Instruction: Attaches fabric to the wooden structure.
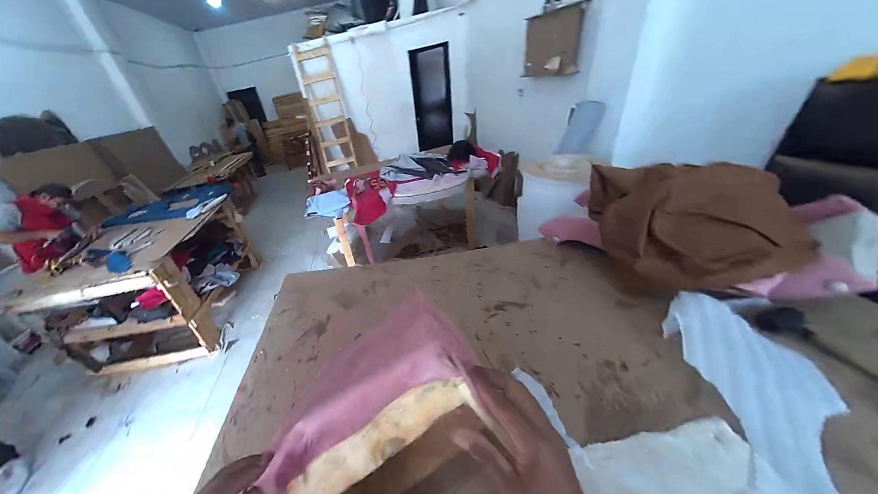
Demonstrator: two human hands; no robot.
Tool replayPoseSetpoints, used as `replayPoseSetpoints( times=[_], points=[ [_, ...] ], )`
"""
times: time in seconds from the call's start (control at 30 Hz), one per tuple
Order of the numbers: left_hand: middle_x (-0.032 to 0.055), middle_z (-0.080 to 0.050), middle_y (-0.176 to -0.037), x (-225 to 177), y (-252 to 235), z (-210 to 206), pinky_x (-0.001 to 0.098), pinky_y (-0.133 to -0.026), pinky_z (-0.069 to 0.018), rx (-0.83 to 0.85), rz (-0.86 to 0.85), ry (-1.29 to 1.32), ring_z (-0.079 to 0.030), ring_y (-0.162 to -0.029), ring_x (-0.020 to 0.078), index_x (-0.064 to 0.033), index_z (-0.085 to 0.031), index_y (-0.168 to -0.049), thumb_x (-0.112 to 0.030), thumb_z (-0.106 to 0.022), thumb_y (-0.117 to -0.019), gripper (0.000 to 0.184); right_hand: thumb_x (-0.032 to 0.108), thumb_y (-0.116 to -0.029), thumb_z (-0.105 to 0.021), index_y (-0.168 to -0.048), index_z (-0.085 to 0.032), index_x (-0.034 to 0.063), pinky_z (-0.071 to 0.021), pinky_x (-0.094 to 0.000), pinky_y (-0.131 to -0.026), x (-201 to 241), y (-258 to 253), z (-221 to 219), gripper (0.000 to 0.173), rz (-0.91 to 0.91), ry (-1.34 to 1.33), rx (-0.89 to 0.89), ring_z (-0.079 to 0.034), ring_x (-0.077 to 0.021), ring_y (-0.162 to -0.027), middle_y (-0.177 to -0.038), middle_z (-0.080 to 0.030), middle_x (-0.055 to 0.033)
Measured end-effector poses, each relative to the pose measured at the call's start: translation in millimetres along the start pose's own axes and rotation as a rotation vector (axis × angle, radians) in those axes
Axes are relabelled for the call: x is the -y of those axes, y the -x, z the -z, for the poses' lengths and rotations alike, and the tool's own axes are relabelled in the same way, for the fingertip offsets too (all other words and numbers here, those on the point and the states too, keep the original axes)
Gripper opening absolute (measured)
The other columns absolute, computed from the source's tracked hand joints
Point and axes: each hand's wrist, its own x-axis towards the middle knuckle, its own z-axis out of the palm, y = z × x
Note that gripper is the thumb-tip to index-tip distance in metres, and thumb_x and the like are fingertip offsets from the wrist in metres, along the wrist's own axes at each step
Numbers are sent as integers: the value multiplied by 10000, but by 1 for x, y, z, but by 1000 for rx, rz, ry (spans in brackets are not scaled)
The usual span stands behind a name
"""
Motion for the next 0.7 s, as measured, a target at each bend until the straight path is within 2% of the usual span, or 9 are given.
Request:
replayPoseSetpoints(
  times=[0.07,0.1,0.17,0.27,0.33,0.4,0.47,0.57,0.7],
  points=[
    [155,-602,-1438,-28,4,-22,501,-1139,-481,-24,-41,-81,-553,-1364,284,-70,-677,-1319,-210,-723,-951,397,582,-965,-624,-1490,-555,155,-487,-480,-1133,-12,12,3,681,29,-56,24,-514,-236,-1389,-1516,-523,-98],
    [125,-578,-1473,-49,-8,-35,511,-1158,-455,-46,-81,-130,-518,-1395,283,-127,-668,-1342,-290,-770,-915,469,545,-993,-601,-1474,-575,160,-497,-471,-1124,-16,14,4,617,18,-87,-6,-524,-237,-1378,-1502,-537,-92],
    [60,-590,-1473,-95,-56,-66,526,-1158,-446,-94,-144,-222,-513,-1402,261,-202,-654,-1368,-468,-802,-870,583,455,-1019,-601,-1352,-666,157,-598,-389,-955,-23,4,3,451,-52,-99,-130,-637,-186,-1182,-1313,-642,-55],
    [-8,-555,-1502,-131,-154,-115,481,-1167,-441,69,-76,-313,-481,-1423,193,-256,-604,-1437,-594,-708,-900,642,453,-995,-612,-1327,-662,161,-591,-356,-724,-54,-19,0,446,-242,9,-181,-649,-134,-886,-1077,-655,-19],
    [-68,-560,-1471,-130,-211,-156,435,-1130,-479,286,-22,-299,-514,-1368,127,-316,-579,-1448,-595,-720,-892,638,362,-960,-667,-1224,-683,121,-594,-355,-682,-93,-21,8,358,-331,-53,-182,-661,-129,-781,-939,-686,-9],
    [-61,-660,-1314,-129,-245,-197,412,-1018,-553,490,-47,-273,-636,-1182,108,-289,-668,-1332,-548,-727,-909,499,250,-959,-676,-1104,-684,92,-589,-328,-643,-130,-16,27,214,-376,-222,-154,-664,-140,-730,-874,-694,-19],
    [-80,-678,-1249,-128,-256,-231,384,-991,-561,585,-127,-310,-645,-1137,77,-273,-716,-1239,-511,-716,-929,391,184,-1002,-648,-1047,-703,34,-558,-341,-591,-151,-11,40,166,-380,-447,-129,-633,-183,-664,-831,-686,-79],
    [-100,-659,-1227,-131,-264,-276,370,-967,-574,614,-201,-391,-631,-1117,62,-321,-698,-1261,-535,-744,-897,424,273,-1035,-598,-1030,-723,122,-560,-345,-643,-179,-11,57,196,-414,-403,-25,-638,-149,-695,-809,-681,-22],
    [-68,-703,-1003,-134,-299,-293,366,-805,-613,664,-186,-395,-678,-861,76,-216,-764,-1063,-344,-634,-1016,188,382,-1060,-536,-1021,-708,191,-516,-341,-608,-200,-35,76,260,-414,-328,179,-587,-128,-651,-751,-619,16]
  ],
)
